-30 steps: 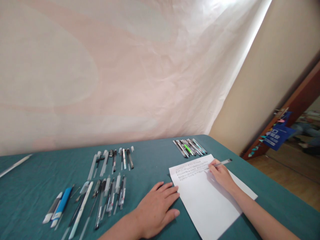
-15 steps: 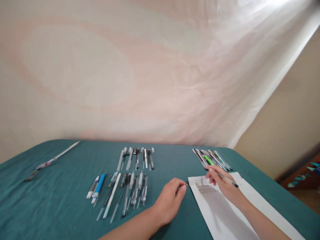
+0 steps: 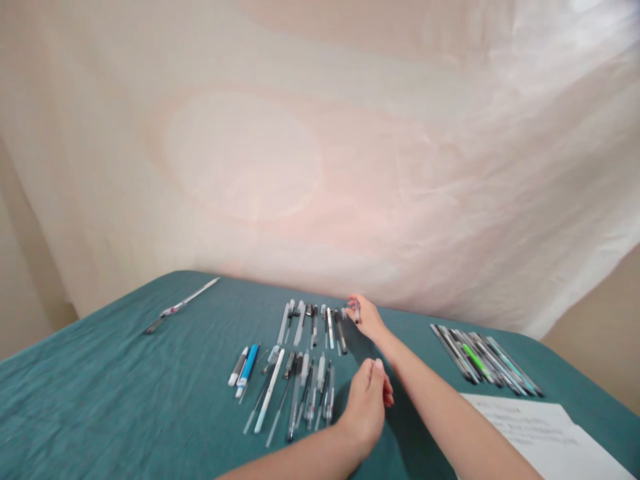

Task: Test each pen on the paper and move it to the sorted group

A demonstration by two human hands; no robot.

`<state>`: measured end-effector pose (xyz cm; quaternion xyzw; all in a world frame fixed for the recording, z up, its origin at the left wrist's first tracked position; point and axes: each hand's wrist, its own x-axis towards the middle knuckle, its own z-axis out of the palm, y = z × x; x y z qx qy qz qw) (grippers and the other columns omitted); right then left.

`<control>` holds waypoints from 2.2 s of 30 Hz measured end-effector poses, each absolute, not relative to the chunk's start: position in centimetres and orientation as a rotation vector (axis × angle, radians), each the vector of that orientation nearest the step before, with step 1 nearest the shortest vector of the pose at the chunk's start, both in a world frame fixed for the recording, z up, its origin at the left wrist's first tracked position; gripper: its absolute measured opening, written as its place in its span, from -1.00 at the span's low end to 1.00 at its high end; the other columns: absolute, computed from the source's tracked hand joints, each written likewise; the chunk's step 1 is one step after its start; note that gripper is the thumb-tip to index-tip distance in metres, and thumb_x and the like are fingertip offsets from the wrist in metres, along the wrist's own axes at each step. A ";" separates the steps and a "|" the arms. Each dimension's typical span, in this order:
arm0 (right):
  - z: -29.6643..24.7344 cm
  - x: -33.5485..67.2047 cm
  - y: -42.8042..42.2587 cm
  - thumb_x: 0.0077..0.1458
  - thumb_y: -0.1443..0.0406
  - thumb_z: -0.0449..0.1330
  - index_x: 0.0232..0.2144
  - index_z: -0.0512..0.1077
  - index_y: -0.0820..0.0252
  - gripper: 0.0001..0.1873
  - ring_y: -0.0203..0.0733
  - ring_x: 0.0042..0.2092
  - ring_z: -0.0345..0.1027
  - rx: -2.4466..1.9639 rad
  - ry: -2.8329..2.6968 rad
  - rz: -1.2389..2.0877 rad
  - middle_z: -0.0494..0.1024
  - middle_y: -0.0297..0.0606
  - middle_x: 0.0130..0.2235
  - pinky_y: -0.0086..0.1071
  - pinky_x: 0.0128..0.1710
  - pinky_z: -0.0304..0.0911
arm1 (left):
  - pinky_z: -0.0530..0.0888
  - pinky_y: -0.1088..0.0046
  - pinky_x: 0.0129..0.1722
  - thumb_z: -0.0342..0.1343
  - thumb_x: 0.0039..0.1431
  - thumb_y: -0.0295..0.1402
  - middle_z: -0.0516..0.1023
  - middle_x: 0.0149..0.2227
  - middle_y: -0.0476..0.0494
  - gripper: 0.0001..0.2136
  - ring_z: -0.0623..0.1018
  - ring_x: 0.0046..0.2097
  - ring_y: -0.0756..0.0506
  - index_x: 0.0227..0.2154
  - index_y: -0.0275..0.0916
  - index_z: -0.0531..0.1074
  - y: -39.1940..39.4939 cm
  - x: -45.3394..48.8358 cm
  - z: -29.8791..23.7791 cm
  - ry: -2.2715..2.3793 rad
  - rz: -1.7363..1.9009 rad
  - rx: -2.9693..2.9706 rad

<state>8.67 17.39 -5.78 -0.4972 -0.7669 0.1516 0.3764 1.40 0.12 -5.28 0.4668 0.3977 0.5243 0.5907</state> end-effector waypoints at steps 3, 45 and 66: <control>-6.3 8.0 18.4 -0.12 0.38 0.15 -0.20 0.34 0.17 -0.66 -0.23 -0.30 0.38 -1.269 -1.982 0.422 0.50 -0.23 -0.27 -0.34 -0.24 0.24 | 0.24 0.48 -0.48 -0.21 0.14 -0.04 0.22 -0.64 0.03 -0.61 0.29 -0.55 0.02 -0.61 -0.24 0.18 0.2 1.4 -5.4 0.931 1.221 1.093; -4.9 14.3 -3.5 0.21 0.16 -0.19 -0.29 0.32 0.15 -0.66 -0.32 -0.52 0.19 -1.091 -1.506 0.617 0.27 -0.37 -0.53 -0.41 -0.48 0.18 | 0.35 0.57 -0.37 0.21 -0.10 -0.20 0.43 -0.48 -0.05 -0.74 0.38 -0.45 0.08 -0.52 -0.35 0.39 1.5 1.3 -5.7 0.714 1.280 0.701; -5.7 13.6 -3.2 0.19 0.21 -0.12 -0.29 0.30 0.15 -0.76 -0.38 -0.58 0.19 -1.140 -1.562 0.549 0.25 -0.40 -0.49 -0.48 -0.56 0.19 | 0.38 0.40 -0.21 0.19 -0.11 -0.15 0.49 -0.43 -0.13 -0.70 0.45 -0.37 -0.03 -0.48 -0.35 0.45 0.9 1.2 -5.0 0.694 1.228 0.815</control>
